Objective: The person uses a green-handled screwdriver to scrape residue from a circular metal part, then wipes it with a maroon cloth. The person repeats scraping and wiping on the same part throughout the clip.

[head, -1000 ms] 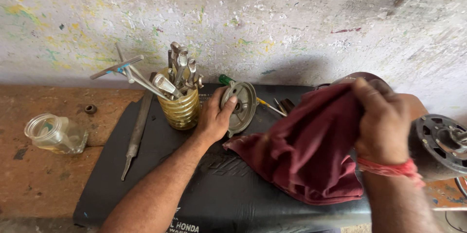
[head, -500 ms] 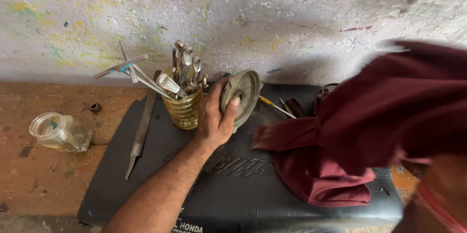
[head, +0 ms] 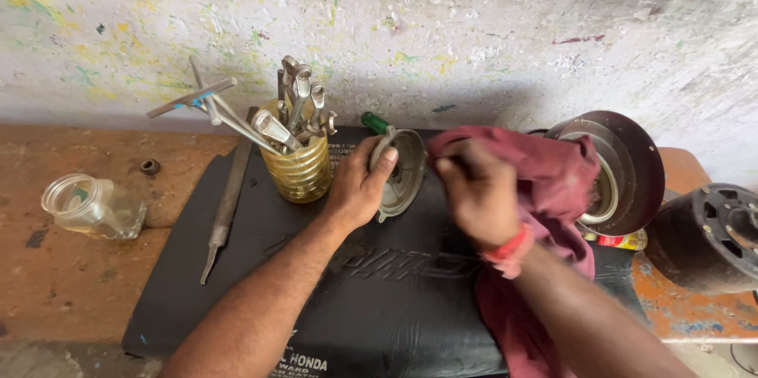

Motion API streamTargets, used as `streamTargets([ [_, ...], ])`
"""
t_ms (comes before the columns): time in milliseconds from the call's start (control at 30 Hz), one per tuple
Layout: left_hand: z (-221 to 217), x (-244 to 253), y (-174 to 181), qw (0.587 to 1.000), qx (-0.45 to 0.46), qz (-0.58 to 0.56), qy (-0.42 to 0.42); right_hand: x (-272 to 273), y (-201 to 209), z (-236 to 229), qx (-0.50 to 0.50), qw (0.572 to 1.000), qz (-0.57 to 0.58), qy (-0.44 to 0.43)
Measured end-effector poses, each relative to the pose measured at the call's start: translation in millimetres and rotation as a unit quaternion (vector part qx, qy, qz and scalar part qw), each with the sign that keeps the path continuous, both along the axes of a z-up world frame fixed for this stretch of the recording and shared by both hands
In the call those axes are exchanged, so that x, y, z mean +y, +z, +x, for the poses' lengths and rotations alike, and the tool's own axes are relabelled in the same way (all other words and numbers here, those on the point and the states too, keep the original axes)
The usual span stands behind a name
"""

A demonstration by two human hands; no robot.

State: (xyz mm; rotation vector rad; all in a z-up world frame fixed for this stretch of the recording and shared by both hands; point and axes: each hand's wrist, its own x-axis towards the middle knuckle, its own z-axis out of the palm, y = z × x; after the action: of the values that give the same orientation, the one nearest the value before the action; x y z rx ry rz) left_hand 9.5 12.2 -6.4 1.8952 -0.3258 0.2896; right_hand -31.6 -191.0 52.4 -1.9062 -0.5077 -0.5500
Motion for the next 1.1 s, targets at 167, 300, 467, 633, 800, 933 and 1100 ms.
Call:
streamTargets([
  [167, 12, 6, -6, 0.997, 0.016, -0.050, -0.053, 19, -42, 29, -0.003, 0.982, -0.121, 0.144],
  [300, 24, 11, -14, 0.992, 0.029, -0.066, -0.104, 20, -57, 26, -0.025, 0.973, -0.190, 0.126],
  [467, 24, 8, -22, 0.996, 0.001, -0.059, -0.074, 27, -68, 18, 0.023, 0.949, -0.313, 0.018],
  [633, 25, 11, -28, 0.993, 0.019, -0.095, -0.067, 24, -72, 8, -0.029, 0.942, -0.332, 0.044],
  [800, 30, 6, -27, 0.993, -0.003, -0.080, -0.082, 2, -60, 16, 0.040, 0.956, -0.261, 0.129],
  [933, 33, 10, -24, 0.995, 0.004, -0.049, -0.086, 7, -63, 26, 0.074, 0.957, -0.277, 0.042],
  [1100, 33, 9, -23, 0.996, -0.015, -0.027, -0.085, 3, -77, 31, -0.048, 0.915, -0.401, 0.002],
])
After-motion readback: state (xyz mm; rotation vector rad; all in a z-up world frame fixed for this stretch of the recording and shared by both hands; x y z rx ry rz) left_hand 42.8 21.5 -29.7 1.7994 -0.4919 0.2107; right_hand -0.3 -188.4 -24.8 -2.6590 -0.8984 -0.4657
